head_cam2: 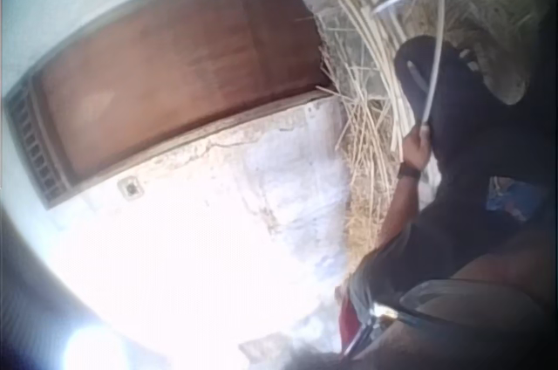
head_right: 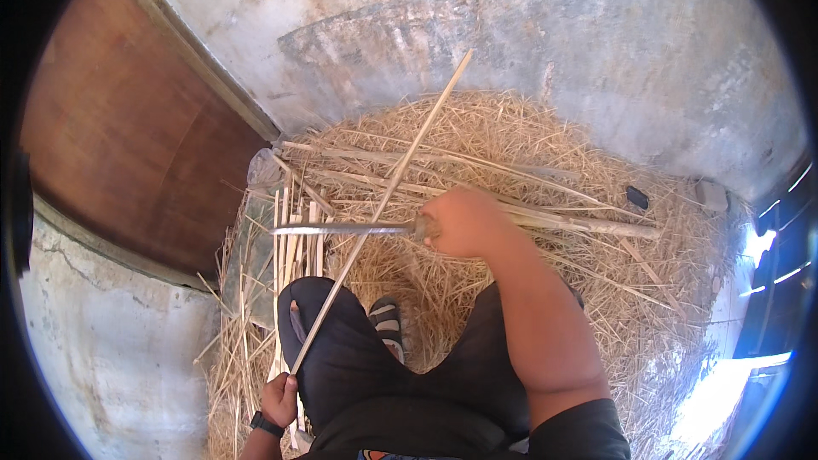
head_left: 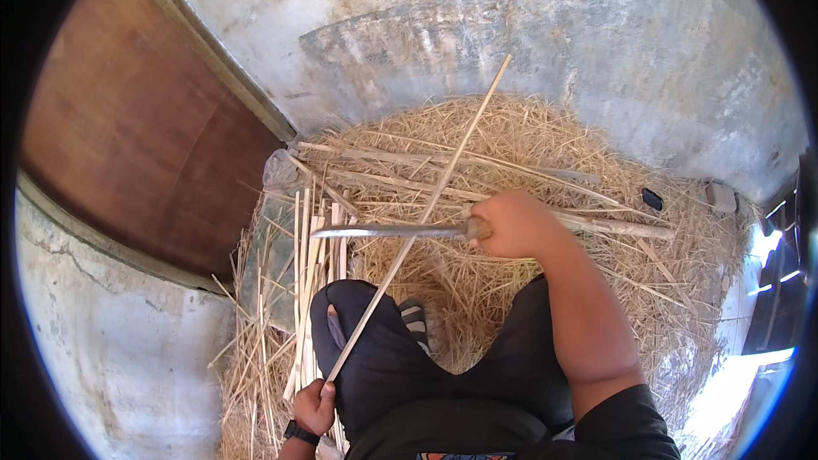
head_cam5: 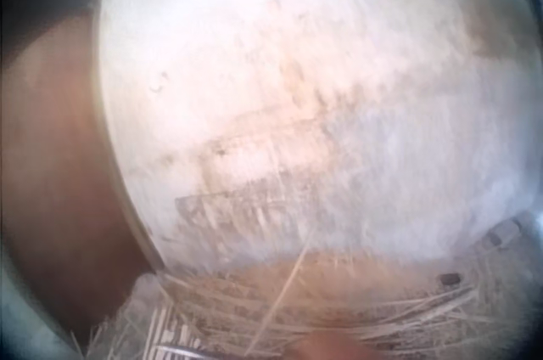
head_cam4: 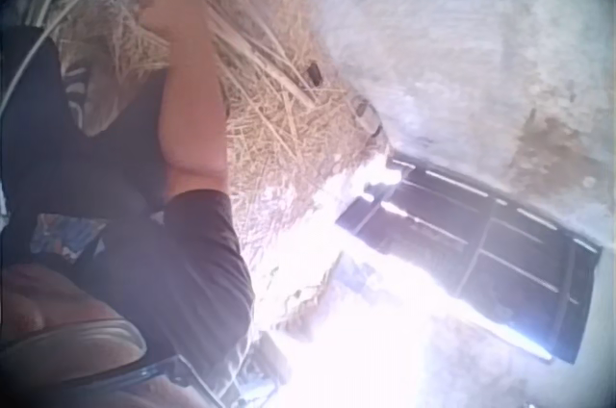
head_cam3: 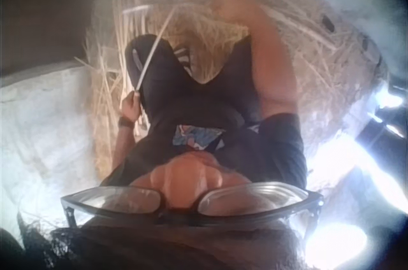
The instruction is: The person sits on a straw-covered floor and uses a machete to split long bamboo sticks into thinner strips. They hold the bamboo with one hand and repeatedly strike it with the machete to separate the pieces.
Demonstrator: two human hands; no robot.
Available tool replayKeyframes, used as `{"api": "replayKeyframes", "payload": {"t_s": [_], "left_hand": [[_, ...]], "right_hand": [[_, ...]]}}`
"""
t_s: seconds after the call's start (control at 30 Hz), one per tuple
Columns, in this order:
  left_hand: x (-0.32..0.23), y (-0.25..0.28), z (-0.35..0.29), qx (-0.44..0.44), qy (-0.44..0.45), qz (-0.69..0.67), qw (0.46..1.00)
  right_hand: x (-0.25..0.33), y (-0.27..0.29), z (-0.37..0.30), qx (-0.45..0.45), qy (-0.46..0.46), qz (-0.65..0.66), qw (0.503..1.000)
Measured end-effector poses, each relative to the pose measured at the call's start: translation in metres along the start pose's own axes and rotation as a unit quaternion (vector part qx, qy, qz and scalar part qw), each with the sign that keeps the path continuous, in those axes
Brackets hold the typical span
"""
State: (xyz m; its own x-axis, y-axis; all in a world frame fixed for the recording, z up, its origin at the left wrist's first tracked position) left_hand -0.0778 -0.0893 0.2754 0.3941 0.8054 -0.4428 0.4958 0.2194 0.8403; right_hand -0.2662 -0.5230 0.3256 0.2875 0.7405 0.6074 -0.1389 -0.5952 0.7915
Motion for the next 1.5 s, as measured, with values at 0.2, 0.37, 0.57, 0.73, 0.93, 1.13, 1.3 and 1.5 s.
{"api": "replayKeyframes", "payload": {"t_s": [0.2,0.37,0.57,0.73,0.93,1.13,1.3,1.5], "left_hand": [[-0.005,0.004,0.000,-0.007,-0.006,0.013,1.000],[0.008,0.000,0.000,-0.010,0.000,-0.016,1.000],[0.001,0.000,0.002,-0.008,-0.005,-0.014,1.000],[0.000,0.002,0.002,-0.011,-0.010,0.004,1.000],[0.002,0.000,-0.001,-0.011,-0.008,-0.013,1.000],[-0.002,0.005,0.002,-0.014,-0.011,0.010,1.000],[0.010,0.000,0.000,0.000,0.003,-0.015,1.000],[0.007,-0.004,-0.001,-0.030,0.006,-0.029,0.999]], "right_hand": [[-0.054,0.038,-0.010,-0.184,-0.047,0.013,0.982],[-0.005,0.009,-0.002,-0.103,0.039,0.002,0.994],[-0.047,0.038,-0.012,-0.175,-0.068,0.010,0.982],[-0.028,0.008,0.001,-0.145,0.047,-0.046,0.987],[-0.016,0.008,0.002,-0.090,0.012,0.008,0.996],[-0.046,0.028,0.000,-0.162,-0.033,0.026,0.986],[0.051,-0.021,0.011,0.006,0.108,-0.118,0.987],[-0.063,0.008,0.017,-0.184,-0.022,0.115,0.976]]}}
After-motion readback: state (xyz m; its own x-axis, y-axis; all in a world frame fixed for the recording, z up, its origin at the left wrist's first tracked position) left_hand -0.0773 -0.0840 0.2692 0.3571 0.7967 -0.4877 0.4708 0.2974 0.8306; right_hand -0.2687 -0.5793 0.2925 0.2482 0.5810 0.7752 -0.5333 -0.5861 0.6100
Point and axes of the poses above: each hand's wrist, its own z-axis towards the middle knuckle, its own y-axis out of the back of the hand, x = y × z, the point moved 9 cm from there along z, towards the middle knuckle, and after that the axes turned 15 degrees about y, right-handed, at the moved point
